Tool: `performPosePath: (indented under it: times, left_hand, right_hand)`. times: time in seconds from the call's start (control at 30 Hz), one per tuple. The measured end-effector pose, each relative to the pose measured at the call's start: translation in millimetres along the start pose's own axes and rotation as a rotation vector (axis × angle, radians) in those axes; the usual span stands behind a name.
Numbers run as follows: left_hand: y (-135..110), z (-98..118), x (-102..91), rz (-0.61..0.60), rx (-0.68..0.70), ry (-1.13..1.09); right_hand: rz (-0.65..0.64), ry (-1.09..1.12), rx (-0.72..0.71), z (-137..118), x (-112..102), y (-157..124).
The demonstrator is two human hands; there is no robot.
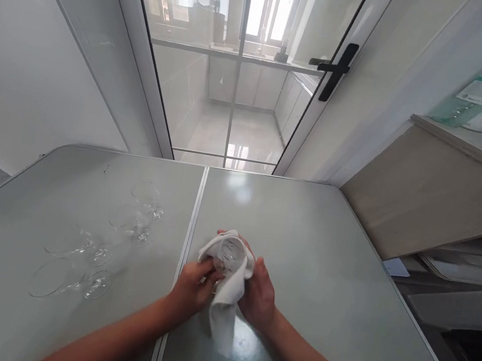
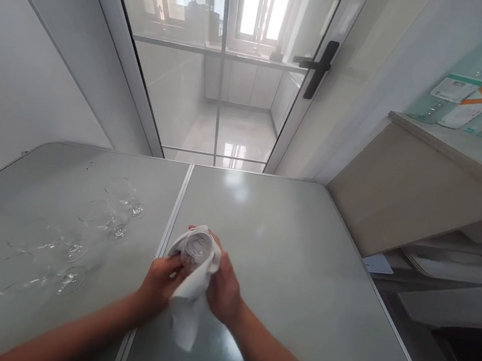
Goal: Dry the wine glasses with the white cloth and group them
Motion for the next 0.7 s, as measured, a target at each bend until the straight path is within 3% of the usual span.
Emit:
performPosePath:
  times: [0.1,0.2,0.37,0.43,0.5,0.57,0.7]
  left_hand:
    - [-0.8,-7.0,-0.9,-0.055,-0.069,-0.094]
    - [-1.5,-15.1,-2.4,-0.064,0.012,-0.07]
    - [0.0,-16.7,-6.1,-0.034,0.134,0.032]
    - [2.3,-13.9,-8.6,-0.055,0.078,-0.052]
    - [5.9,-15.1,-12.1,-0.016,-0.111,-0.164]
    - [9.9,-20.3,-14.0,0.044,-0.309,-0.326]
    - [17.8,-30.6,-7.7,-0.111,-0.351,-0.809]
  right_hand:
    - [-0.127,-0.284,-0.074,4.7,-3.7,-0.9]
    - [-0.208,-0.602,-0.174,9.0,-9.8,1.6]
    - [-0.131,-0.988,-0.283,13.5,-14.0,4.8]
    - [-0.049,-1.049,-0.32,9.6,-18.7,6.3]
    - [0.072,-0.983,-0.266,6.1,-27.6,9.1]
    - [0.138,-0.785,-0.125,7.8,-36.1,12.3]
    - [0.043,-0.281,0.19,24.5,-34.6,14.1]
Point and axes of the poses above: each hand's wrist, its own y-axis towards the middle knuckle, its own x-axis out of the palm, z = x × y, the point moved 2 cm from there along y, towards the middle knuckle, and after that the axes turned 12 degrees about y, right-handed, at the moved point
